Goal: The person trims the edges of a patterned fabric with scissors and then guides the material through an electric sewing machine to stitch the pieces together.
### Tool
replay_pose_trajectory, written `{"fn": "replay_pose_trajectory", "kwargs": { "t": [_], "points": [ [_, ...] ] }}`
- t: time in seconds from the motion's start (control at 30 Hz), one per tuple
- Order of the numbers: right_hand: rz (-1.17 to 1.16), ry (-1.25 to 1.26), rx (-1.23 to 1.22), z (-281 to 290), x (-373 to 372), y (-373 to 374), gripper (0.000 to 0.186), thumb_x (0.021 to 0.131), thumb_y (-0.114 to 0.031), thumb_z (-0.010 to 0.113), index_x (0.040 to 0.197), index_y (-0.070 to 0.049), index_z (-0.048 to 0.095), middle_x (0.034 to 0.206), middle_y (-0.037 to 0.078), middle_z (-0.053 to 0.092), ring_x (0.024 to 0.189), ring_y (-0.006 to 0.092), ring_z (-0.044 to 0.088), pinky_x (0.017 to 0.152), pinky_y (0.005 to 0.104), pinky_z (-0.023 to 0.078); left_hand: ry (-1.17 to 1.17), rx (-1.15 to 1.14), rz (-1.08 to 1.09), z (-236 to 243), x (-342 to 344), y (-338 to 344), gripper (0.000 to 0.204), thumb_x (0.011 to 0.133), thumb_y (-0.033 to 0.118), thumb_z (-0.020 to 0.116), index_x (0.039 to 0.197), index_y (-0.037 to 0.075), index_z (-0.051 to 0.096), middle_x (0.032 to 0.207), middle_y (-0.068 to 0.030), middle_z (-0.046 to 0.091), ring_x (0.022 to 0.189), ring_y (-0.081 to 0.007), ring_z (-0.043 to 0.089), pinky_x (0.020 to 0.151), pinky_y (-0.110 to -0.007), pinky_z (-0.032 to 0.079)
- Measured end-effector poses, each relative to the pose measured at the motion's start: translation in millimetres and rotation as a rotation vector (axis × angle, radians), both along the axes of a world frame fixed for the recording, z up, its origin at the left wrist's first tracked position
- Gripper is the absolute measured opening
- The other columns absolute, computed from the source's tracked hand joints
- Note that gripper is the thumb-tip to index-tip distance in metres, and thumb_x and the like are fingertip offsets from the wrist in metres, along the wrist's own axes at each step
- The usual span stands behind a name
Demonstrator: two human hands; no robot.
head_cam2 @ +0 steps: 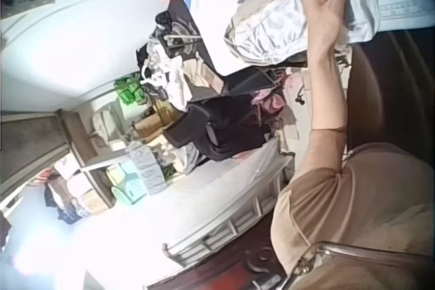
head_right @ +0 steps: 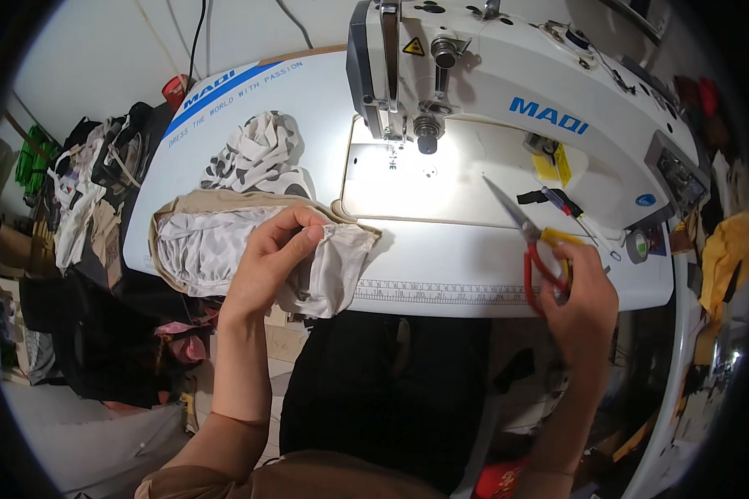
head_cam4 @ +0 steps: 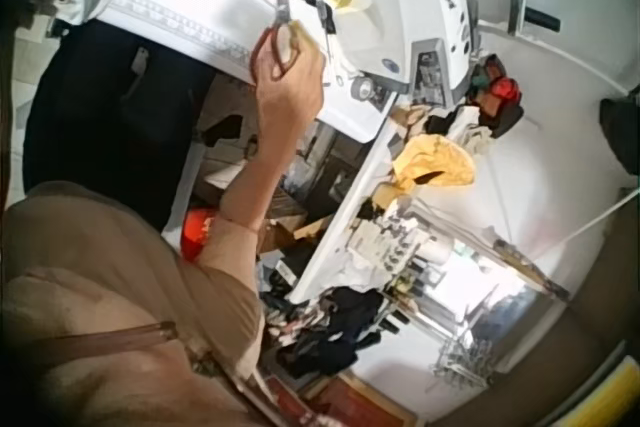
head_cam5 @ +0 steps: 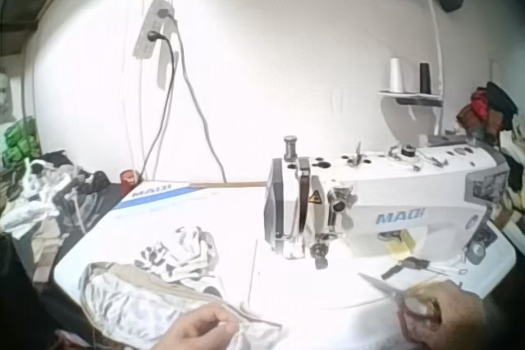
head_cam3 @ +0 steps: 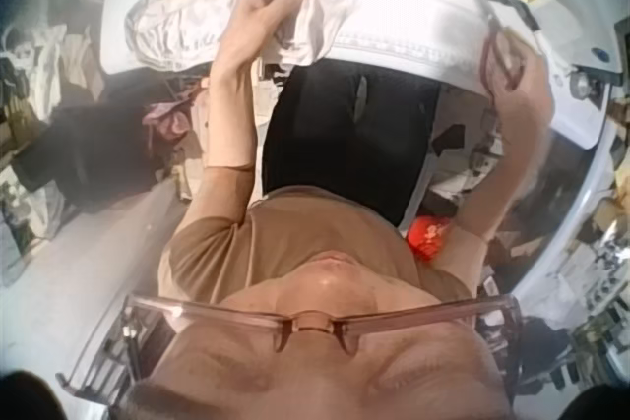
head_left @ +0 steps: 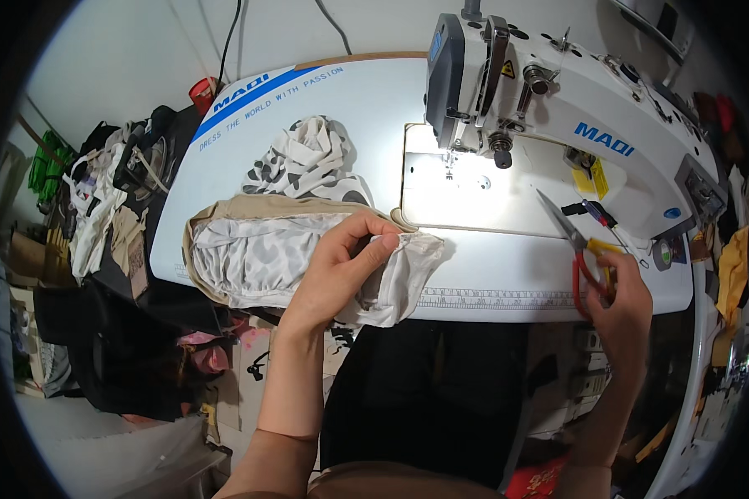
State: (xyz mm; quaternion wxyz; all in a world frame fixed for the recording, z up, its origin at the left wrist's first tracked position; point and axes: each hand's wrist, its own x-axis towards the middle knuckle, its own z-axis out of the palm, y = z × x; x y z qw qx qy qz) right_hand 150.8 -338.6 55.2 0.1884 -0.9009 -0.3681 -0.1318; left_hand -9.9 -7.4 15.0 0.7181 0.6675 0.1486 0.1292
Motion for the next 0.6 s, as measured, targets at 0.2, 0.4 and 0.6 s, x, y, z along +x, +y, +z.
{"fn": "replay_pose_trajectory", "kwargs": {
  "t": [0.2,0.4,0.6],
  "points": [
    [0.125,1.389,0.856,-3,-68,25,0.064,0.082,-0.013,0.086,0.137,-0.007,0.054,0.095,0.004,0.062,0.076,0.0118,0.06,0.062,0.0277,0.057,-0.017,-0.102,0.022,7,-1,-2,0.014,0.1,0.017,0.069,0.103,0.004,0.066,0.096,0.0052,0.061,0.091,-0.0037,0.052,0.084,-0.02,0.041],
    [0.548,1.648,0.687,-38,-98,77,0.068,0.104,-0.049,0.054,0.142,0.008,0.044,0.081,0.005,0.052,0.058,0.0092,0.053,0.054,0.0236,0.053,-0.007,-0.138,0.024,5,-4,3,0.014,0.101,0.019,0.068,0.101,0.006,0.065,0.096,0.0064,0.061,0.091,-0.0027,0.052,0.084,-0.02,0.041],
    [0.695,1.65,0.66,-58,-100,93,0.081,0.102,-0.065,0.044,0.142,0.006,0.042,0.08,0.005,0.051,0.056,0.0088,0.053,0.051,0.0243,0.053,-0.005,-0.183,0.014,5,-3,3,0.015,0.102,0.021,0.067,0.1,0.006,0.064,0.096,0.0072,0.061,0.091,-0.002,0.051,0.084,-0.019,0.04]
  ]
}}
